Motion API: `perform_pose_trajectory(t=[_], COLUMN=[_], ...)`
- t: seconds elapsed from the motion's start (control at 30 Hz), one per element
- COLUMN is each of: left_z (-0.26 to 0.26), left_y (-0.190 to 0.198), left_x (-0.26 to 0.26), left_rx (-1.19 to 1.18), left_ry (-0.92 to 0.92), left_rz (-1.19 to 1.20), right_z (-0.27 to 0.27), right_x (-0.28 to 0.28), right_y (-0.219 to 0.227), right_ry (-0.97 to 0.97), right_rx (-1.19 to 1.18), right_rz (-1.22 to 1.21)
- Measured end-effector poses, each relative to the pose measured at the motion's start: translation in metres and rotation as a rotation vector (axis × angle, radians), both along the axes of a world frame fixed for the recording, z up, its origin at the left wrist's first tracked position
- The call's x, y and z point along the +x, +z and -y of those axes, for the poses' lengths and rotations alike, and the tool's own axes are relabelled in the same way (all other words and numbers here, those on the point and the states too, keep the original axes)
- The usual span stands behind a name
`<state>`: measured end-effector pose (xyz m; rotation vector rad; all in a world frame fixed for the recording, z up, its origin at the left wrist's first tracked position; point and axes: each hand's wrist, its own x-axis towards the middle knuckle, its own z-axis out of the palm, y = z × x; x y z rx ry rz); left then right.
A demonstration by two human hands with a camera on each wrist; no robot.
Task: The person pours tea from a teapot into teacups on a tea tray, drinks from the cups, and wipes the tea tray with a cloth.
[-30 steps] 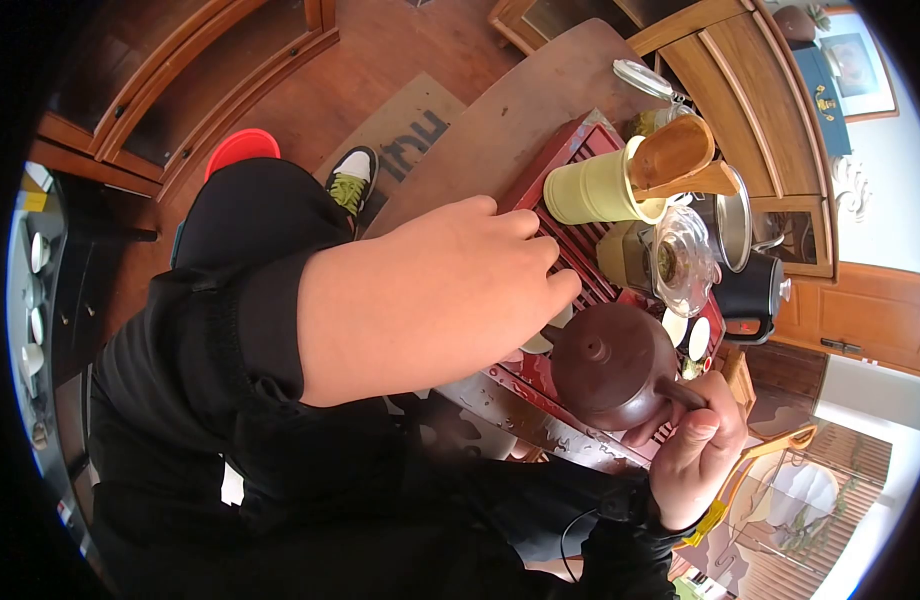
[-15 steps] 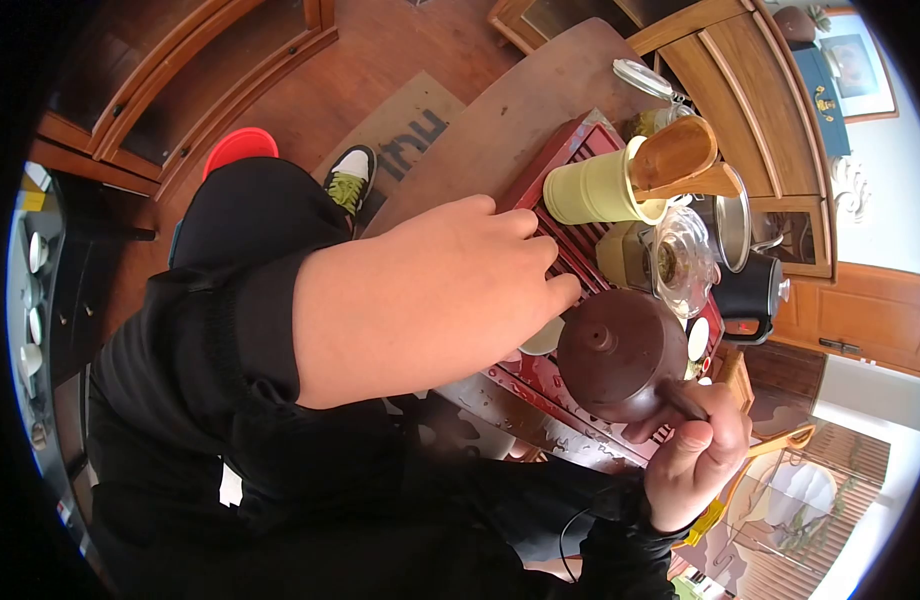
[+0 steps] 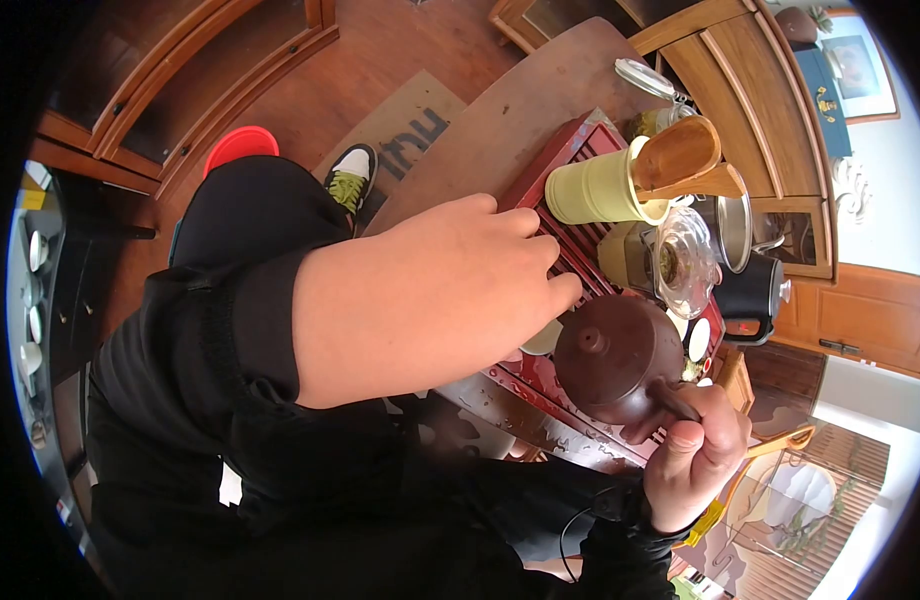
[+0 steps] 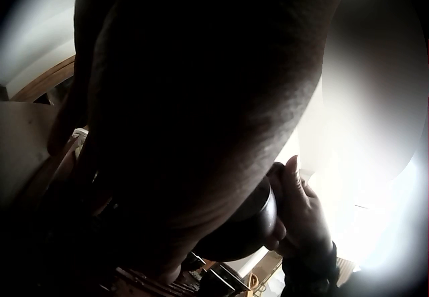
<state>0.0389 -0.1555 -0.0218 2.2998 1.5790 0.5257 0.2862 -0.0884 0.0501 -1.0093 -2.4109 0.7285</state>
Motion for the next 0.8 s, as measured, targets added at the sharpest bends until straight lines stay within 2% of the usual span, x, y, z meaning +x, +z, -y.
perform_pose_trajectory(t=[0.53,0.6,0.8], left_z=[-0.0009,-0.0024,-0.0032], left_y=[0.0011,-0.0001,-0.0048], left_x=[-0.0008,-0.0012,-0.0002], left_rx=[0.052,0.036,0.093], left_ry=[0.048,0.041,0.052], left_rz=[-0.060,-0.065,-0.019], right_z=[-0.0022,-0.0051,-0.0060], right_x=[0.0011,0.0018,-0.0010], right_y=[0.0001,-0.0001,0.0005], right_ry=[-0.013,0.013,-0.009], right_rx=[-0.020,0.086,0.124], right_rz=[0.021,0.086,0.117])
